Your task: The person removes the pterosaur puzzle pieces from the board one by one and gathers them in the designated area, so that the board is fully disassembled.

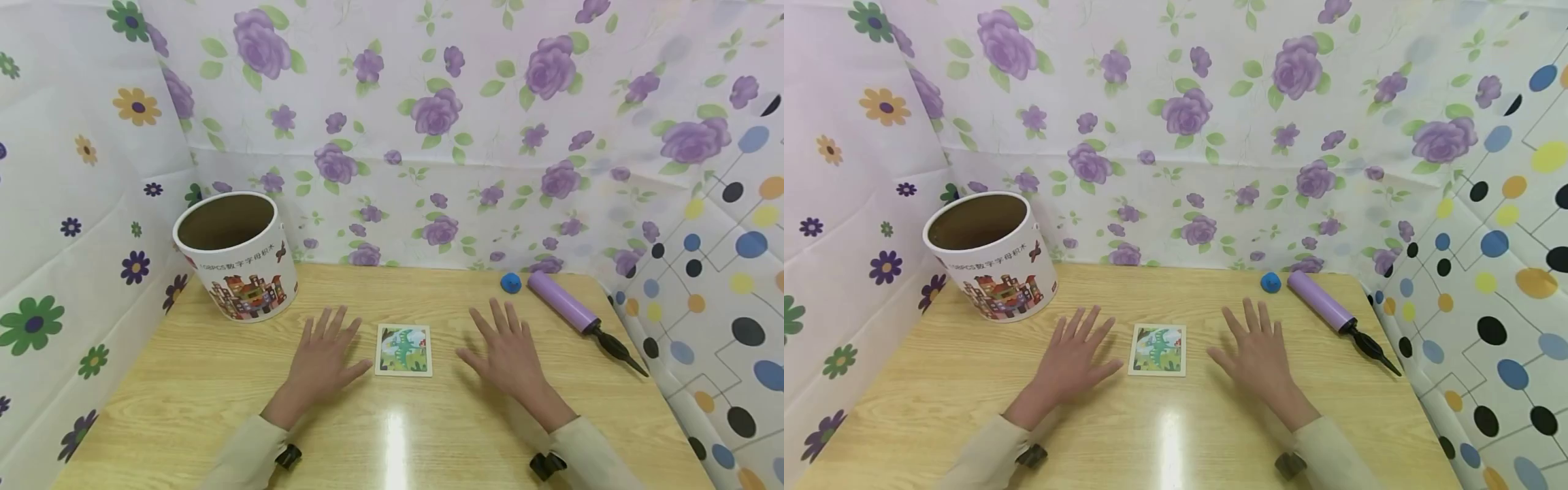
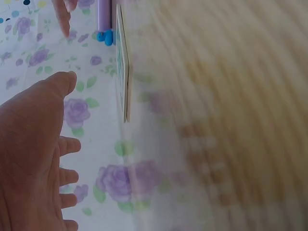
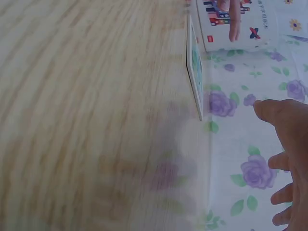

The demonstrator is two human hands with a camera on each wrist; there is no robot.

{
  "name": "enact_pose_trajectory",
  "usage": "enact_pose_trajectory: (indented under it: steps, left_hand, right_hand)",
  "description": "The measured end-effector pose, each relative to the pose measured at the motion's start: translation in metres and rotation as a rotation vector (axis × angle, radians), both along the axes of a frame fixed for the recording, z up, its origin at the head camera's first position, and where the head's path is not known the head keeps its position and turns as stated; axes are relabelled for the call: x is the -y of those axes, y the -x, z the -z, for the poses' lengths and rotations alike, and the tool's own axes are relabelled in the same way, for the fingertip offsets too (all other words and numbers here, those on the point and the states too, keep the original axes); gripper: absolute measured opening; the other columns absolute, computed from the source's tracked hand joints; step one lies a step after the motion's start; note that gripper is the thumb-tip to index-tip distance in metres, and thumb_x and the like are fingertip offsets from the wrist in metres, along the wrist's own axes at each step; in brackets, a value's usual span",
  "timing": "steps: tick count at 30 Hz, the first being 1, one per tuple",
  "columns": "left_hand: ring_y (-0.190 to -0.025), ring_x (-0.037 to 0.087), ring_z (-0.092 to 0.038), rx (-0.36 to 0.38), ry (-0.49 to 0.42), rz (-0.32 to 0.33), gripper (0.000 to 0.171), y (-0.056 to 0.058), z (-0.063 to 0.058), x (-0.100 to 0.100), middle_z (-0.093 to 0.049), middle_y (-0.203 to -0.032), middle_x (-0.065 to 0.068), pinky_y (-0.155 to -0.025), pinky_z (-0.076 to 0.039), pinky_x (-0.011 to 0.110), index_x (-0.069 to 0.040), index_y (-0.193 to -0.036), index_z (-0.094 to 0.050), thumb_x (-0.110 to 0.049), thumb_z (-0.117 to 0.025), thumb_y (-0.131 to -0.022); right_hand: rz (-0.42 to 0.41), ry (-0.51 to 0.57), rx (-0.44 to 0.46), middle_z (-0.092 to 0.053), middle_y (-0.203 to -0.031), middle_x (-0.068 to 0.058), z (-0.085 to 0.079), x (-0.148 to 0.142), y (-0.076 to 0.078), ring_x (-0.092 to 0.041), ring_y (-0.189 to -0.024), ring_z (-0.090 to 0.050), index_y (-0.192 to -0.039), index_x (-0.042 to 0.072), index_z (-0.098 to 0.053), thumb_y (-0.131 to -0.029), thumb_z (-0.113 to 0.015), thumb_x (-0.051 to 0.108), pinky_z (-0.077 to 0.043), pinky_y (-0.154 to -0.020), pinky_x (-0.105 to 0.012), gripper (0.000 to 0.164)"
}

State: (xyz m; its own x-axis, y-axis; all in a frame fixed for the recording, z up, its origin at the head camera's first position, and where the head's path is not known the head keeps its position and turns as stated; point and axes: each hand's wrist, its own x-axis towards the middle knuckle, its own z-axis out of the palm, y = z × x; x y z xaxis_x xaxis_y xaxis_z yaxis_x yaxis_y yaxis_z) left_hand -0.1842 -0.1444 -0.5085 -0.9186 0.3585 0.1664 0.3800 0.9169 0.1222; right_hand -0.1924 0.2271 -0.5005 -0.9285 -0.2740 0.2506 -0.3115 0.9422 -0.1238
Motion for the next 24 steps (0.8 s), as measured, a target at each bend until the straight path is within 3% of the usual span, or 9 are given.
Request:
enact_pose_trajectory:
  steps: [6,12,19,24]
  left_hand:
    - [-0.154,0.04,-0.023,0.026,-0.026,0.068,0.082,-0.003,0.004,-0.019,-0.026,-0.168,0.013,-0.122,-0.016,0.061,-0.017,-0.158,-0.042,-0.07,-0.05,-0.096]
    - [-0.153,0.04,-0.024,0.062,-0.046,0.134,0.084,-0.009,0.007,-0.035,-0.026,-0.167,0.014,-0.121,-0.021,0.061,-0.014,-0.158,-0.041,-0.071,-0.046,-0.097]
    - [-0.154,0.041,-0.022,0.14,-0.04,0.164,0.084,-0.02,0.008,-0.05,-0.024,-0.168,0.017,-0.119,-0.024,0.061,-0.01,-0.159,-0.038,-0.068,-0.045,-0.099]
    - [-0.154,0.041,-0.02,0.186,-0.038,0.195,0.082,-0.027,0.01,-0.061,-0.024,-0.168,0.016,-0.12,-0.024,0.06,-0.008,-0.159,-0.037,-0.065,-0.046,-0.101]
  right_hand:
    - [-0.069,0.028,-0.008,-0.029,-0.164,-0.024,0.002,0.007,0.011,-0.05,-0.15,-0.023,-0.158,0.017,-0.042,-0.094,-0.056,0.07,-0.033,-0.107,-0.074,0.084]
    - [-0.175,0.105,-0.038,-0.037,-0.158,-0.028,0.002,0.014,0.022,-0.05,-0.147,-0.031,-0.154,0.012,-0.047,-0.094,-0.064,0.06,-0.033,-0.113,-0.064,0.079]
    - [-0.241,0.197,0.057,-0.036,-0.161,-0.021,-0.001,0.023,0.032,-0.046,-0.149,-0.029,-0.155,0.016,-0.047,-0.096,-0.064,0.057,-0.034,-0.113,-0.064,0.074]
    - [-0.311,0.228,0.061,-0.044,-0.157,-0.021,-0.003,0.029,0.043,-0.045,-0.145,-0.038,-0.15,0.014,-0.053,-0.096,-0.068,0.05,-0.037,-0.112,-0.063,0.067]
